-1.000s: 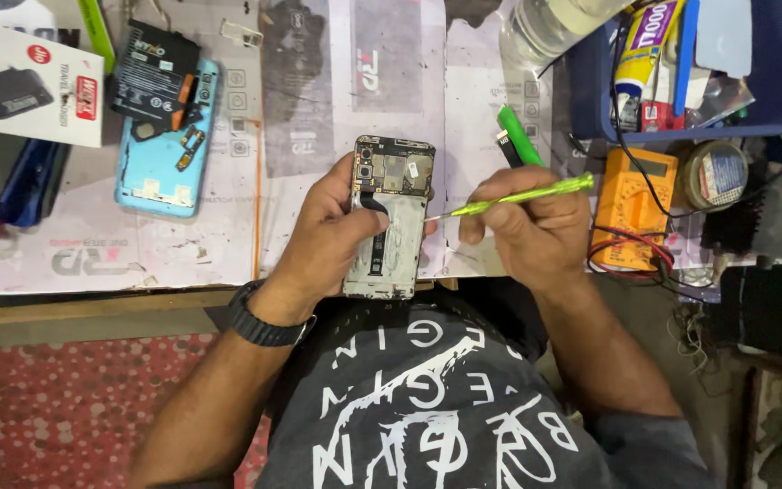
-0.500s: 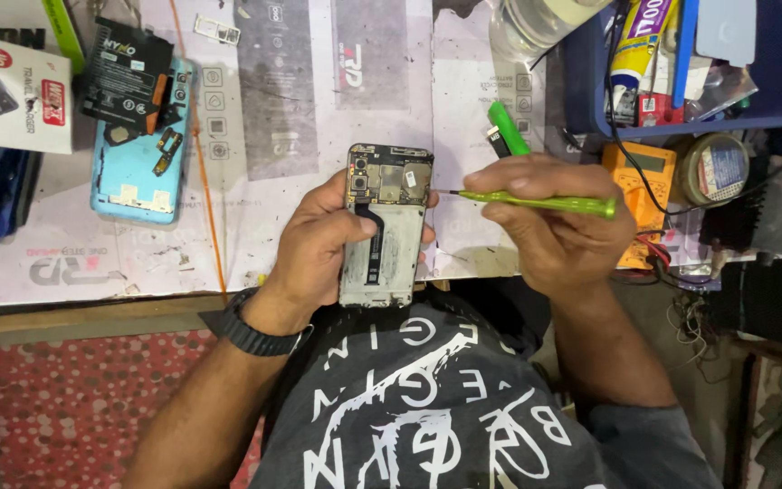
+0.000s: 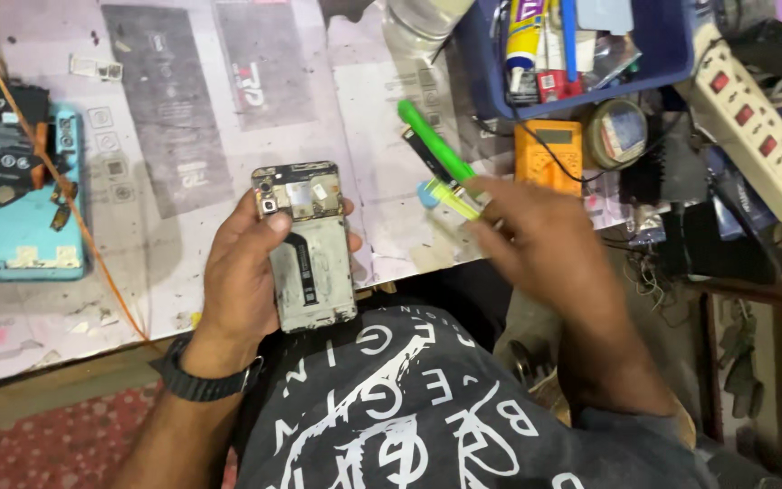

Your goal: The person works on a disassembled smartphone, using a green plastic spudger to pry and adjust internal components. They briefly answer an incoming call on a separate phone before returning to the repair.

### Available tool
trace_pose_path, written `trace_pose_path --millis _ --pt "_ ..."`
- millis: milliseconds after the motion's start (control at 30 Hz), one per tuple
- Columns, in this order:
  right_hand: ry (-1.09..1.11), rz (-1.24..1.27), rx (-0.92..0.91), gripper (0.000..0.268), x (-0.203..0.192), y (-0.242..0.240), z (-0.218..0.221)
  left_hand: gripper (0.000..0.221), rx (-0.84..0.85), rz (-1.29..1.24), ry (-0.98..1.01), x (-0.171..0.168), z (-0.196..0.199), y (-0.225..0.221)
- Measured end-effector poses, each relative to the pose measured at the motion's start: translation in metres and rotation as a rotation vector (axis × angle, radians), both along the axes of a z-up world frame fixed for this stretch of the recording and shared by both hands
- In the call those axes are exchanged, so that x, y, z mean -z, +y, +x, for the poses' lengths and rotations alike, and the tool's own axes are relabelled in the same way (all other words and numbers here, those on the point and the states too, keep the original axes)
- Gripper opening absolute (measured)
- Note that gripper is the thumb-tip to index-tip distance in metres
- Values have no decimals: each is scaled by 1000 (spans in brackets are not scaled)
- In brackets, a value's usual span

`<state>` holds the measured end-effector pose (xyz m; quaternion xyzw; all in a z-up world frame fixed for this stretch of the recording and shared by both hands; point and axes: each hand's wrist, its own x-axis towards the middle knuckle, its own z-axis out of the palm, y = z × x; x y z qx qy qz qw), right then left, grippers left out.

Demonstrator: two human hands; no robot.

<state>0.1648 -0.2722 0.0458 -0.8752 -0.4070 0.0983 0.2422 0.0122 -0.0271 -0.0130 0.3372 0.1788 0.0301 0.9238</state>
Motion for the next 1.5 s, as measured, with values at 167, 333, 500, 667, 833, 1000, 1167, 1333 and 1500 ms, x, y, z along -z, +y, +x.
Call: trace_pose_path --millis 167,333,500,667,833,1000,1167,1333,1500 --pt "-38 -73 -88 28 29 21 -24 43 -6 14 -20 2 -2 -4" --pt "-183 51 -45 17 41 43 -15 45 -32 36 -25 0 -5 -7" --pt "-276 -64 91 14 34 46 4 53 -24 100 -72 2 -11 -2" --pt "-203 86 78 13 12 34 18 54 -42 53 -89 4 -12 2" --pt "-238 19 109 19 2 18 32 45 -38 4 -103 8 -13 1" --pt "-338 -171 88 25 32 43 21 48 -13 55 -108 5 -10 -1" --pt "-377 -209 141 16 37 61 15 44 -19 17 -105 9 -15 2" --pt "-274 18 99 16 0 42 10 45 -28 -17 -127 11 -14 8" --pt "411 473 21 20 10 36 -22 45 -34 -34 -152 14 -15 9"
